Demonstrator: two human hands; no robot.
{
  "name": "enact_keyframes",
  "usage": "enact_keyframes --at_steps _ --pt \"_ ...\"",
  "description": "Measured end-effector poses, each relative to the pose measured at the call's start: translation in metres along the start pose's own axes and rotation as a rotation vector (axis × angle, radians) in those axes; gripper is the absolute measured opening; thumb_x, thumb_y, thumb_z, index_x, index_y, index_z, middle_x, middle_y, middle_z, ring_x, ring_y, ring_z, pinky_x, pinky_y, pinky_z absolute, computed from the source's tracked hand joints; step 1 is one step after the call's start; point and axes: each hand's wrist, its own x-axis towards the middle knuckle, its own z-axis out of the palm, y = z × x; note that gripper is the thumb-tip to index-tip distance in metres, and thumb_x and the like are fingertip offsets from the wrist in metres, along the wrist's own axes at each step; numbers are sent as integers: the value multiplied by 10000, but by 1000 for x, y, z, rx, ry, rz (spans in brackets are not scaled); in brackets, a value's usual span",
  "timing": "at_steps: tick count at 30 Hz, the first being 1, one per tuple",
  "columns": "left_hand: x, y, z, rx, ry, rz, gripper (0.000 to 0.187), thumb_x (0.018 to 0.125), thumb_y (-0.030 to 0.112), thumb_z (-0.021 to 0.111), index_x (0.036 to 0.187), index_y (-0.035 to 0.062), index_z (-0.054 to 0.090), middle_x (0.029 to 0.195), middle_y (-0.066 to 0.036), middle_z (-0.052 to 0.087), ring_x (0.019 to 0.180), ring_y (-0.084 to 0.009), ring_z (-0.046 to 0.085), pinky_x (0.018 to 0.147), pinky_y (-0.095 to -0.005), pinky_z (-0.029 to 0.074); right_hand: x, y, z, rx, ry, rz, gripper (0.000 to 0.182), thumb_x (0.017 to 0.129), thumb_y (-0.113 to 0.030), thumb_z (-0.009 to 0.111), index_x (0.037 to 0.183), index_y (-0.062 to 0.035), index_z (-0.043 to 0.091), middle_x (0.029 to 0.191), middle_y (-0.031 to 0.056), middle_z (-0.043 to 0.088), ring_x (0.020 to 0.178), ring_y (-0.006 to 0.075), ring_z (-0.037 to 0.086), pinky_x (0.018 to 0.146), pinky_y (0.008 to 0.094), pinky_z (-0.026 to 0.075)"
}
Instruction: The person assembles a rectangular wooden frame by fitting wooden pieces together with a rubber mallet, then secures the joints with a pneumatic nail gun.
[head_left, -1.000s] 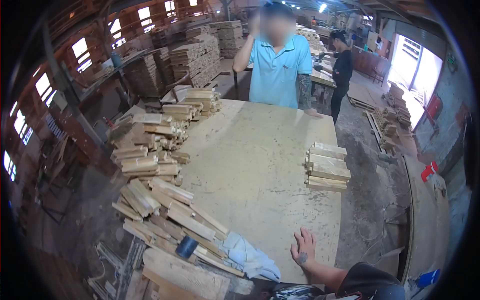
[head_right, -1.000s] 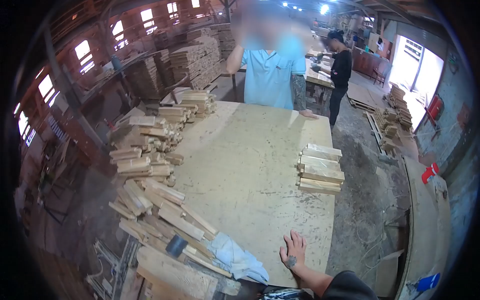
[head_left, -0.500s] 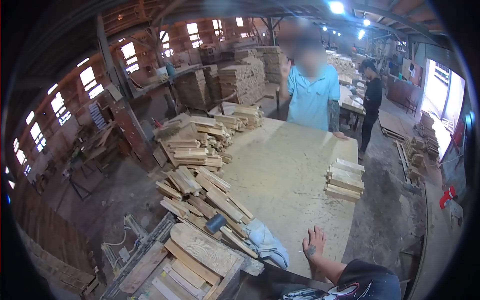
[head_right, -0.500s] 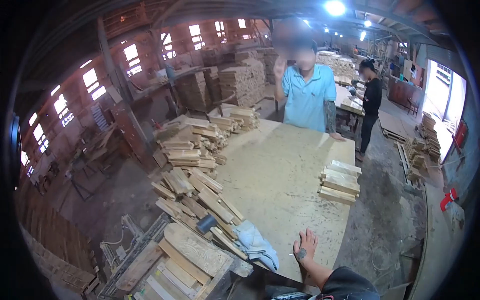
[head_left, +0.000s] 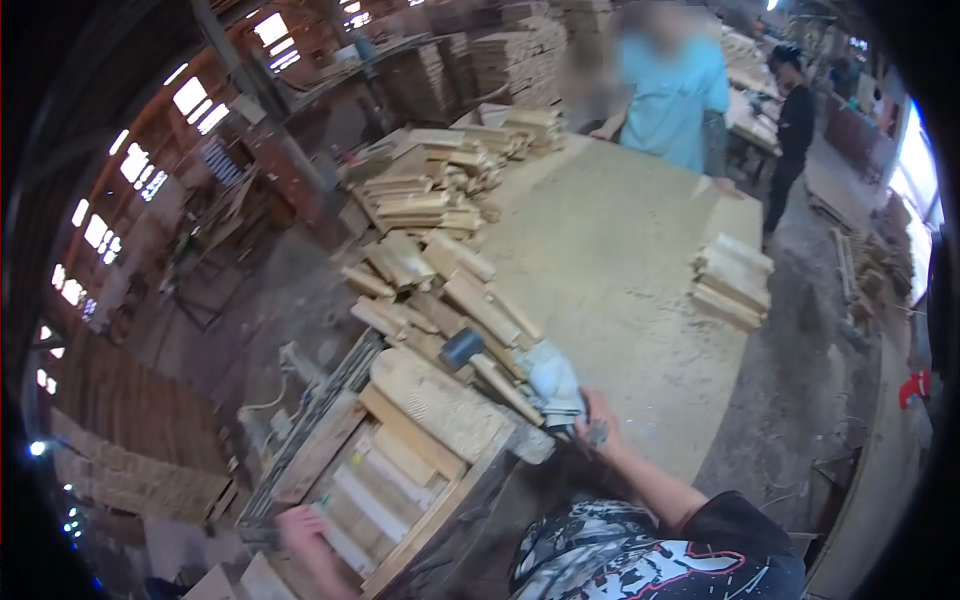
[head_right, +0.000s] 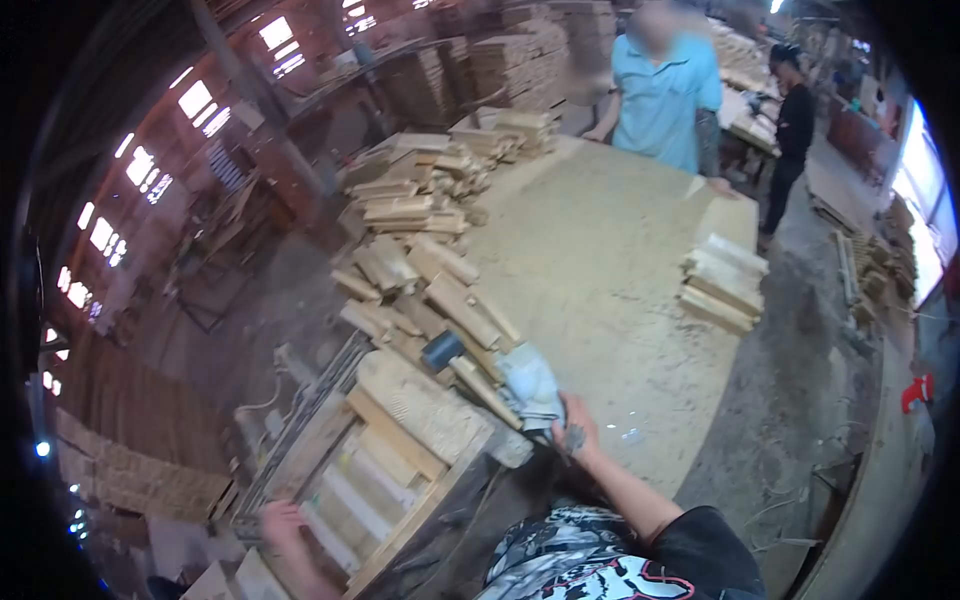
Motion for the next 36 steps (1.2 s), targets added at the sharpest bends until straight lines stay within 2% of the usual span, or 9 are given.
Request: enact_keyframes --at_steps 2,3,10,17,18,22,23,32,36 --pt "-21 -125 108 807 219 519 248 938 165 526 1037 -39 628 814 -136 678 646 -234 658 576 -361 546 0 8 13 -12 -19 12 532 809 -110 617 1329 -120 509 1225 189 570 1095 382 589 903 448 505" --pt "-63 -79 215 1058 372 229 252 896 259 682 816 20 691 695 -102 678 589 -202 628 614 -364 492 7 13 16 -58 -3 22 534 805 -86 610 1326 -151 513 1224 177 568 1054 367 611 860 447 520" --pt "-65 -129 232 1104 532 413 372 954 324 625 770 3 663 621 -138 635 561 -318 605 598 -436 472 67 46 -7 -26 280 -138 215 864 -28 541 1008 -93 688 800 156 648 799 333 654 727 406 517" --pt "-67 -180 236 1351 968 417 390 975 309 578 747 -6 597 714 -203 595 703 -392 588 636 -500 432 113 -3 -60 -91 320 -25 240 940 -174 574 1149 -87 652 880 178 682 792 340 675 699 407 527" --pt "-69 -179 245 1392 923 484 387 987 299 531 781 -13 632 818 -203 633 798 -365 600 799 -501 457 105 -21 -50 -90 300 -105 239 928 -197 592 1129 -85 658 887 179 686 797 345 679 702 414 534" --pt "-72 -156 264 1256 971 419 349 962 292 556 808 -6 653 815 -229 616 782 -401 572 770 -506 450 72 -43 19 -280 -235 -169 749 768 -463 766 1387 -151 482 1307 187 513 1176 412 515 952 501 446" --pt "-74 -153 264 1251 967 395 334 953 297 564 825 7 667 817 -223 621 789 -404 576 772 -506 453 57 -26 46 -417 -96 -271 872 752 -489 772 1465 -160 392 1304 193 506 1209 418 479 980 527 419" --pt "-66 -181 240 1149 1054 501 370 968 263 582 723 -14 581 687 -196 551 647 -415 556 611 -526 423 66 -25 53 -320 -106 -228 418 760 -95 690 1168 -93 601 1160 195 594 1058 397 578 898 448 488" --pt "-69 -181 240 1139 1032 370 406 982 284 554 707 -13 580 705 -211 573 658 -419 570 606 -530 419 88 -15 34 -384 -153 -265 334 842 -191 652 1161 -108 599 1098 201 656 982 412 643 818 473 514"
